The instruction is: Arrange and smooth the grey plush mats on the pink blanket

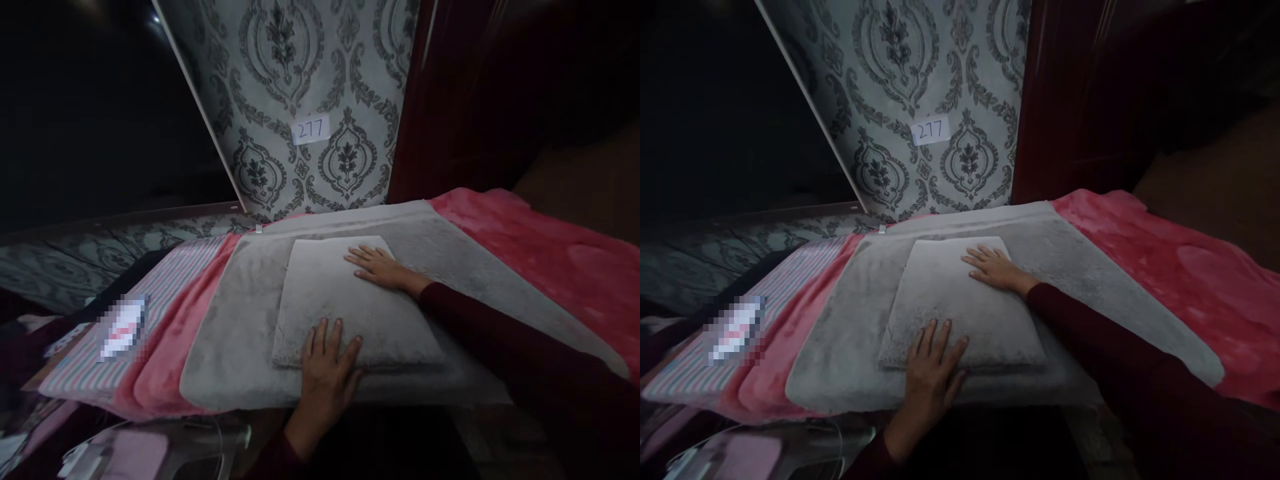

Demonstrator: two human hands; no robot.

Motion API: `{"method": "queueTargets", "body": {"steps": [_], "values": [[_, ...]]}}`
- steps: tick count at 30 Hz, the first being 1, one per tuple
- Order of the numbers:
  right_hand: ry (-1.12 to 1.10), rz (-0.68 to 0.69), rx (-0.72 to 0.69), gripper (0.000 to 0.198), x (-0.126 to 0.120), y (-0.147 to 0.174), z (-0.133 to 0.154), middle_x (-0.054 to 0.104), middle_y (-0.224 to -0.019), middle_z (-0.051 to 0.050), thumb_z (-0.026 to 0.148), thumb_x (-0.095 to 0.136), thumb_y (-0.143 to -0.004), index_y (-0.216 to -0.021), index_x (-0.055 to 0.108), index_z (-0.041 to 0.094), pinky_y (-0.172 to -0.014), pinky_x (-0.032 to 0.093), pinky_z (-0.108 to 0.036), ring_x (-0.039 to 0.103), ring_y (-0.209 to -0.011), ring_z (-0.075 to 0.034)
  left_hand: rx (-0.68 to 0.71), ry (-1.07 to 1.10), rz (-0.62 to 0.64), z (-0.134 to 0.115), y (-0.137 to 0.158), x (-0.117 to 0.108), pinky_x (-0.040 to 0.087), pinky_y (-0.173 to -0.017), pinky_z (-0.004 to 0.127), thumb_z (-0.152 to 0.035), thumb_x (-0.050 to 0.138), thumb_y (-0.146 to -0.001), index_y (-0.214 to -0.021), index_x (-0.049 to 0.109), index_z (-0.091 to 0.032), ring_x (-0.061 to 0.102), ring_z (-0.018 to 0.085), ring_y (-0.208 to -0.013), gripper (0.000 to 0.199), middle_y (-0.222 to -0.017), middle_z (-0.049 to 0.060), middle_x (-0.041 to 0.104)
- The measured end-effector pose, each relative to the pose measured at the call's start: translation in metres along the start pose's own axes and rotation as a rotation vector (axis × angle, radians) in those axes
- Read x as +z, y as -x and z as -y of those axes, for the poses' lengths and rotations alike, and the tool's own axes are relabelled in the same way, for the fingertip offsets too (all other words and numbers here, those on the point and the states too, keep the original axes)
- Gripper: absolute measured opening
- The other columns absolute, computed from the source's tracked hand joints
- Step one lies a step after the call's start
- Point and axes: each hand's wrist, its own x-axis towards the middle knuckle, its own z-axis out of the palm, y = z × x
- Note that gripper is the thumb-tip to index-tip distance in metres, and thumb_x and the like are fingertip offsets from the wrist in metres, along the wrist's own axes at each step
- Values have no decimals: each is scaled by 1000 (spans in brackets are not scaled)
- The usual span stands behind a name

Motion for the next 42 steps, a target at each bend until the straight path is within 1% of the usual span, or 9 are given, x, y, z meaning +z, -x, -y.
{"method": "queueTargets", "body": {"steps": [5,8,11,14,16,21,29,37,42], "values": [[26,33,141,65,-7,-20,-17,21,-171,-4,58,27,-106,-165,31,33,-124,22,-62,17,-157,-35,9,-23,-28,1,0,1,42,-111,57,-34,78,-83,-138,63,-29,42,39,-146,57,-156,12,52],[29,59,150,65,-14,-20,-3,21,-171,-7,58,26,-106,-165,32,32,-120,24,-68,18,-156,-38,7,-15,-31,1,0,-1,42,-111,56,-34,77,-83,-138,63,-29,42,38,-146,57,-155,12,53],[38,27,-59,61,-16,-9,36,20,-171,-7,55,27,-107,-164,34,33,-119,20,-71,14,-157,-39,5,32,-82,-2,1,-1,37,-115,55,-28,72,-86,-135,64,-26,43,34,-145,50,-154,11,55],[-23,119,-331,58,-9,3,78,23,-171,-5,56,30,-108,-163,33,37,-122,16,-68,13,-158,-35,-6,74,-130,-11,7,1,24,-122,59,-22,68,-87,-134,65,-25,42,33,-147,47,-153,10,56],[-57,176,-395,60,-5,4,91,24,-171,-4,58,32,-108,-164,32,36,-123,13,-67,11,-158,-33,-29,71,-132,-17,11,4,18,-124,60,-21,68,-85,-134,66,-27,39,33,-149,49,-154,8,56],[-65,166,-235,63,-4,-29,62,16,-172,-5,60,31,-107,-165,30,34,-123,10,-68,8,-159,-35,-37,76,-164,-22,19,13,19,-125,53,-22,72,-84,-128,70,-30,40,31,-149,44,-155,4,56],[-47,136,-66,67,-2,-87,10,24,-170,-5,64,27,-105,-165,32,33,-125,20,-61,21,-156,-34,-37,90,-256,-19,22,24,22,-125,51,-29,73,-82,-123,72,-31,46,29,-146,40,-148,3,63],[62,125,41,66,-10,-96,18,21,-171,-9,58,27,-106,-164,34,30,-121,25,-66,22,-155,-38,-27,64,-258,-17,17,15,26,-122,48,-33,69,-85,-123,71,-31,50,27,-141,38,-142,3,67],[25,129,-324,66,-2,-73,75,15,-172,-6,65,25,-106,-165,30,36,-122,15,-68,9,-158,-37,-77,56,-247,-10,15,5,27,-121,51,-38,66,-86,-122,71,-29,54,29,-136,38,-141,7,67]]}}
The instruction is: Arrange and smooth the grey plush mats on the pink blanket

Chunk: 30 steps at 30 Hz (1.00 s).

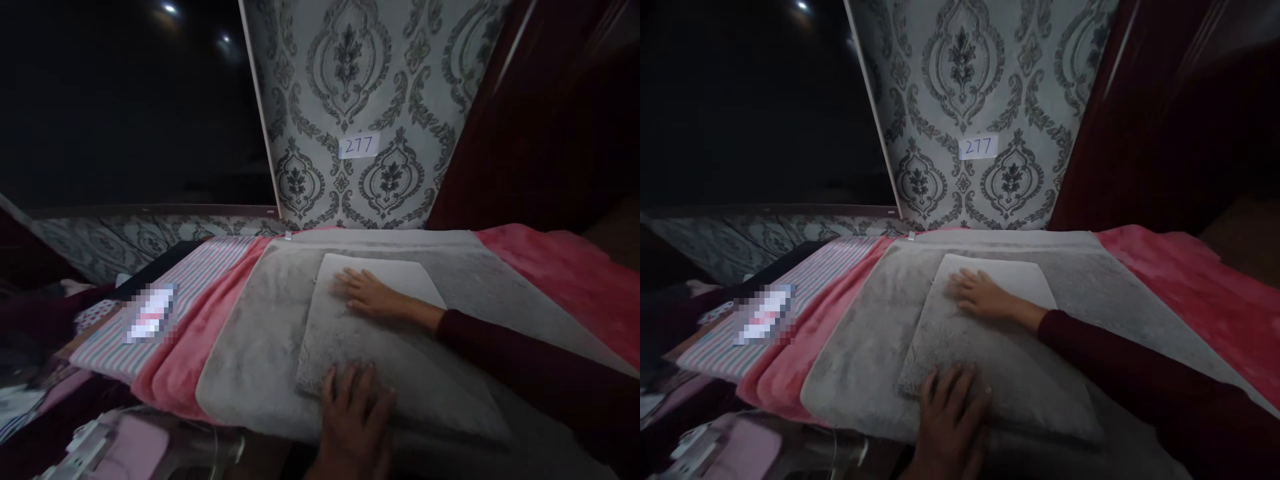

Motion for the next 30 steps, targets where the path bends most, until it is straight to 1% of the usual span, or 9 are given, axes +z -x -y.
{"method": "queueTargets", "body": {"steps": [2,4,10,14,18,21,23,25,30], "values": [[-31,60,-105,66,7,-4,16,16,-172,-4,68,27,-105,-164,30,39,-122,13,-70,8,-158,-36,14,-26,8,1,2,3,26,-122,53,-40,70,-83,-121,72,-31,52,31,-138,39,-142,5,66],[-40,74,-105,67,11,-14,18,17,-172,-4,69,29,-105,-164,30,39,-122,12,-69,9,-158,-36,19,-43,-31,0,6,9,29,-121,52,-37,74,-81,-118,73,-32,52,31,-139,37,-141,4,67],[-47,48,-17,67,8,-56,-21,21,-171,-7,65,35,-105,-164,32,34,-122,16,-67,13,-157,-37,-26,-42,-120,-5,15,27,36,-117,51,-34,76,-76,-108,75,-34,54,31,-138,31,-135,2,71],[-48,53,44,66,7,-75,-43,16,-172,-6,62,30,-107,-165,29,32,-123,18,-64,15,-157,-37,-30,-61,-147,-3,19,30,38,-114,52,-38,76,-76,-103,75,-35,56,31,-136,27,-132,1,73],[-43,70,140,64,5,-90,-51,15,-173,-6,59,28,-107,-167,24,34,-124,20,-62,18,-157,-34,28,-101,-83,0,18,27,38,-114,51,-41,77,-76,-108,74,-36,54,32,-139,33,-136,2,71],[-30,72,219,64,-3,-93,-46,15,-173,-7,55,31,-107,-167,24,32,-124,21,-61,16,-158,-33,0,-40,-139,2,14,23,37,-115,50,-39,73,-78,-108,75,-33,54,31,-138,31,-136,3,71],[-14,47,265,66,-10,-83,-38,12,-173,-8,54,35,-107,-167,23,31,-124,19,-63,11,-158,-36,3,-18,-111,2,12,18,36,-116,50,-36,72,-79,-111,75,-32,52,31,-139,33,-138,4,70],[-7,0,257,67,-14,-60,-28,9,-173,-8,55,35,-107,-167,22,31,-124,17,-65,9,-158,-38,5,-5,-34,2,9,10,35,-116,52,-35,72,-78,-117,73,-31,49,32,-142,39,-143,5,66],[-50,-58,134,65,-3,38,-10,14,-172,-7,62,30,-107,-166,26,36,-123,20,-66,12,-158,-37,-25,78,128,-12,-9,-7,27,-120,59,-36,67,-84,-129,68,-27,48,34,-142,46,-147,8,63]]}}
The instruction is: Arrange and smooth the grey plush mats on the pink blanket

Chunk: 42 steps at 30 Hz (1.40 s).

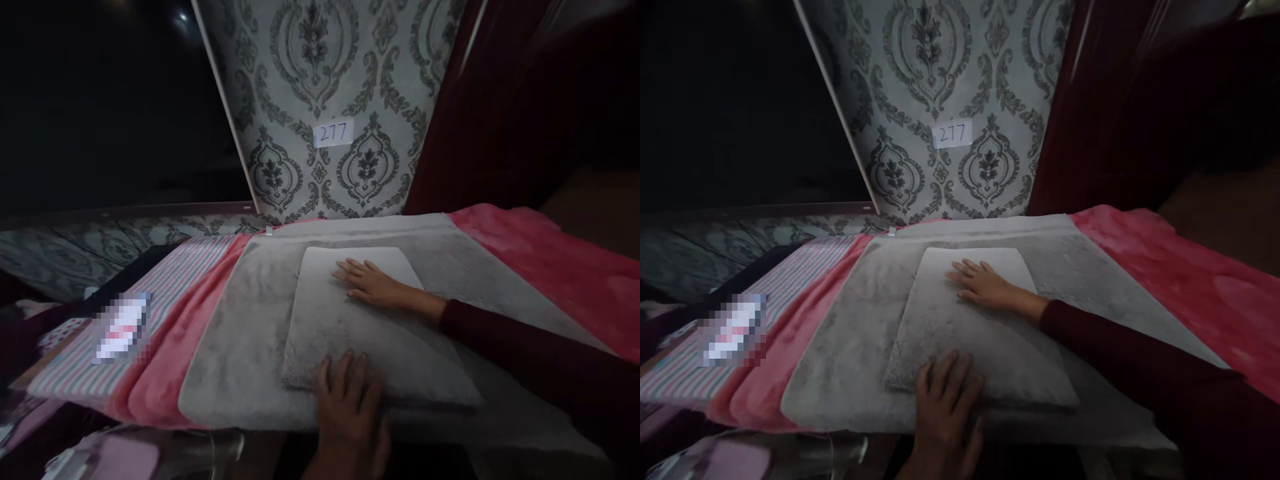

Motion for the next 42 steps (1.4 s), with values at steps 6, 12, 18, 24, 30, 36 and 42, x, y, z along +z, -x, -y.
{"method": "queueTargets", "body": {"steps": [6,12,18,24,30,36,42], "values": [[34,-22,85,63,12,53,-27,20,-171,-5,62,32,-106,-164,30,38,-122,19,-69,13,-157,-38,144,-79,192,-33,-26,20,30,-117,63,-44,67,-89,-146,57,-27,38,41,-148,61,-160,12,48],[1,-53,175,62,6,22,-67,22,-171,-3,61,27,-107,-164,33,36,-122,22,-66,16,-157,-38,167,-126,118,-36,-22,41,26,-117,64,-37,74,-82,-137,64,-32,35,43,-148,55,-155,12,53],[-12,-33,416,61,-6,6,-89,27,-169,-3,53,25,-107,-164,34,32,-124,24,-59,24,-156,-32,163,-121,128,-34,-23,35,32,-114,65,-33,73,-82,-137,64,-33,35,43,-148,55,-157,12,50],[25,-104,527,64,-20,17,-67,15,-172,-9,52,24,-107,-166,28,27,-122,19,-69,9,-158,-38,158,-74,252,-36,-26,24,36,-112,69,-28,71,-86,-147,55,-31,35,47,-148,63,-161,14,44],[9,-99,59,58,5,76,34,20,-171,-9,50,37,-108,-163,36,31,-122,18,-68,13,-158,-36,89,378,277,-21,-49,-26,47,-112,52,-18,51,-98,-133,64,-25,65,26,-122,38,-124,9,74],[-122,-5,-144,58,25,115,100,34,-166,-10,41,53,-105,-161,41,29,-127,11,-63,20,-157,-31,-15,629,399,40,-112,-44,50,-111,43,-29,40,-105,-136,66,-27,64,22,-127,41,-134,7,71],[-141,-22,-118,54,23,113,101,29,-169,-6,40,51,-106,-159,43,30,-127,9,-60,15,-158,-30,107,343,886,96,-180,30,18,-129,53,-49,36,-106,-160,38,-25,25,24,-159,59,-170,9,31]]}}
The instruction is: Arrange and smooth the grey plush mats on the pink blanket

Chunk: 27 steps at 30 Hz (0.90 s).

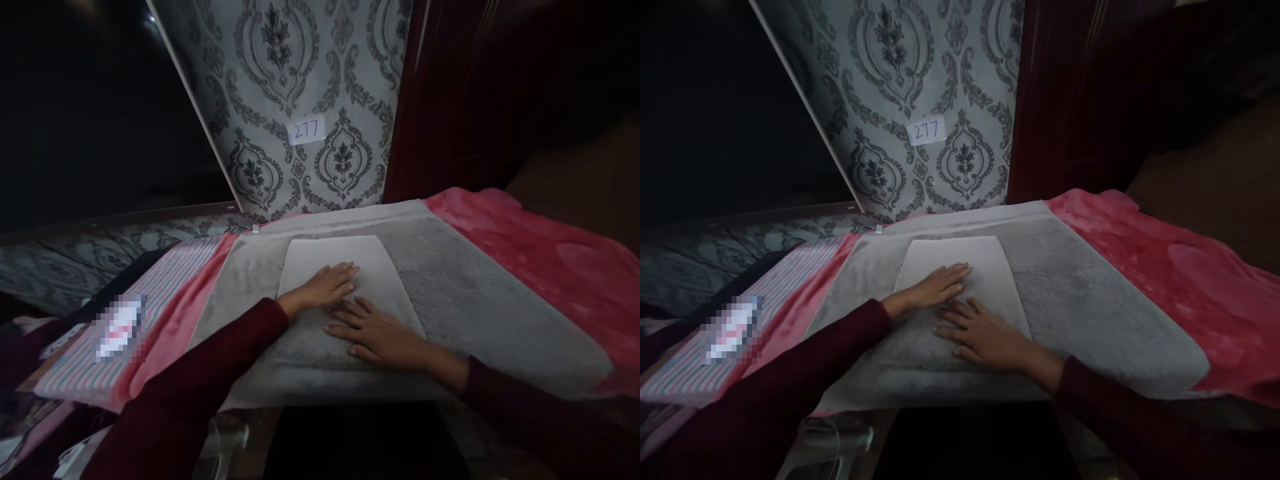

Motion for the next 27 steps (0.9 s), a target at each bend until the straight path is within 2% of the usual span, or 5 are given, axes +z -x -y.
{"method": "queueTargets", "body": {"steps": [6,15,20,24,27], "values": [[-27,31,13,55,-1,1,1,22,-171,-3,40,51,-106,-160,41,33,-128,10,-57,11,-159,-27,-70,-273,33,55,-51,-4,9,-126,64,-57,38,-104,-164,30,-31,10,32,-161,65,-174,8,18],[-79,-1,-6,57,-1,5,0,22,-171,-2,35,50,-106,-162,37,35,-129,6,-55,10,-159,-25,-149,-246,-30,114,-73,-23,17,-127,54,-59,33,-104,-163,32,-33,22,31,-159,64,-172,5,27],[-82,-9,-2,56,1,5,-1,22,-171,-2,34,50,-106,-161,39,35,-129,8,-54,10,-159,-24,-175,-302,-21,115,-77,-23,18,-127,52,-55,28,-106,-164,30,-33,26,28,-158,62,-171,4,31],[-64,-26,-4,56,6,4,-4,23,-171,-2,38,50,-107,-161,38,37,-128,10,-56,11,-159,-25,-254,-468,-153,96,-69,-24,17,-125,63,-52,30,-106,-160,41,-26,34,34,-154,60,-163,12,44],[-51,-27,-9,54,7,4,-4,24,-170,-3,39,50,-107,-160,40,36,-128,10,-57,13,-159,-26,-270,-537,-200,76,-52,-19,14,-126,63,-53,33,-106,-157,46,-19,30,36,-155,63,-163,17,43]]}}
